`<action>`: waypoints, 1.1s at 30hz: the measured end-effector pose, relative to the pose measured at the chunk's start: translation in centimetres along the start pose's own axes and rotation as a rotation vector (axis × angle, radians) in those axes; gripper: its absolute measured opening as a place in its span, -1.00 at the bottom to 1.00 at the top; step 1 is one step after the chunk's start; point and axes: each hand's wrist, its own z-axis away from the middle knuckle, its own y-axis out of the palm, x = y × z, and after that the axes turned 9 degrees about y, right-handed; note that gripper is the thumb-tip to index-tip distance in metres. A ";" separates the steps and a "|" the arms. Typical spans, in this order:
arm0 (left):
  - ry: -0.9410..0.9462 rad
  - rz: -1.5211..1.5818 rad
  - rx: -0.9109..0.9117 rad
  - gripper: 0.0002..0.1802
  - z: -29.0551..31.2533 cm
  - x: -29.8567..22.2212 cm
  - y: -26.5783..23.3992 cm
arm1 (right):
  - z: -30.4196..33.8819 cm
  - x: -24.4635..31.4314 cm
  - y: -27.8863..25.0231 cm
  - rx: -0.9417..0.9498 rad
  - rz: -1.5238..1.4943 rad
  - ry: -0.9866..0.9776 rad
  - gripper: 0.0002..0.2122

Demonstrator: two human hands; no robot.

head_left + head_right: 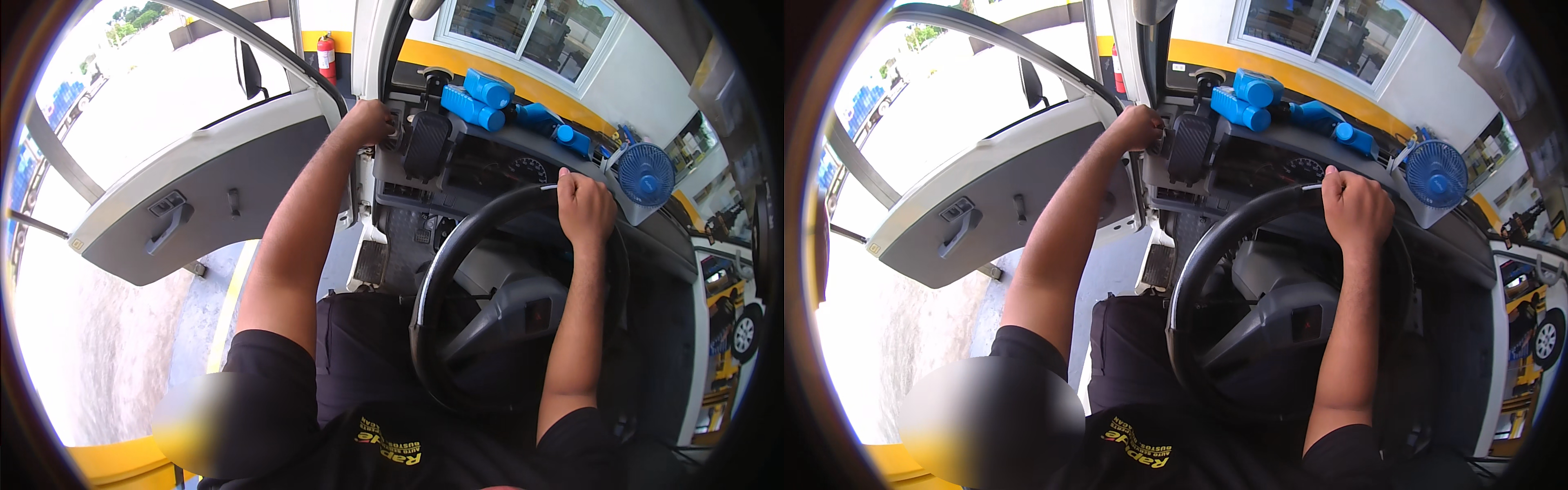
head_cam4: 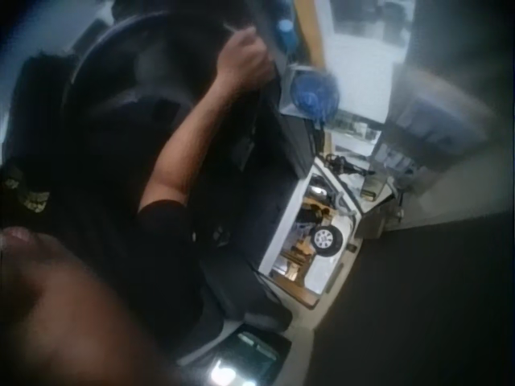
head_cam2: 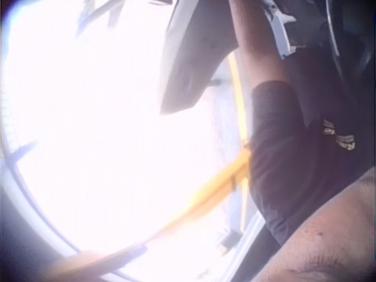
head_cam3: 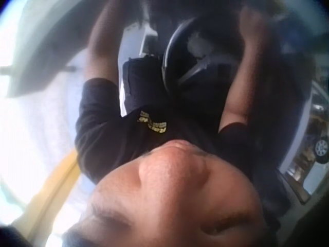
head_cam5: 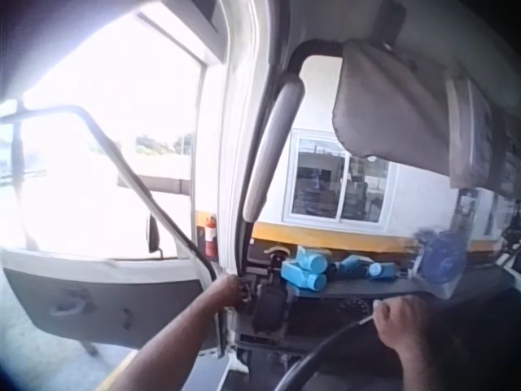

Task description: The person sits in the driver's seat of a vehicle, picks up a blue bottle, opens it, and pours its contents into a compartment near the steering column. The person then closes the bottle and places it back on the dashboard.

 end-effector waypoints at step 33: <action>0.082 -0.135 -0.019 -0.72 0.5 -0.3 0.2 | 0.2 0.2 -0.3 -0.007 -0.064 -0.006 -0.54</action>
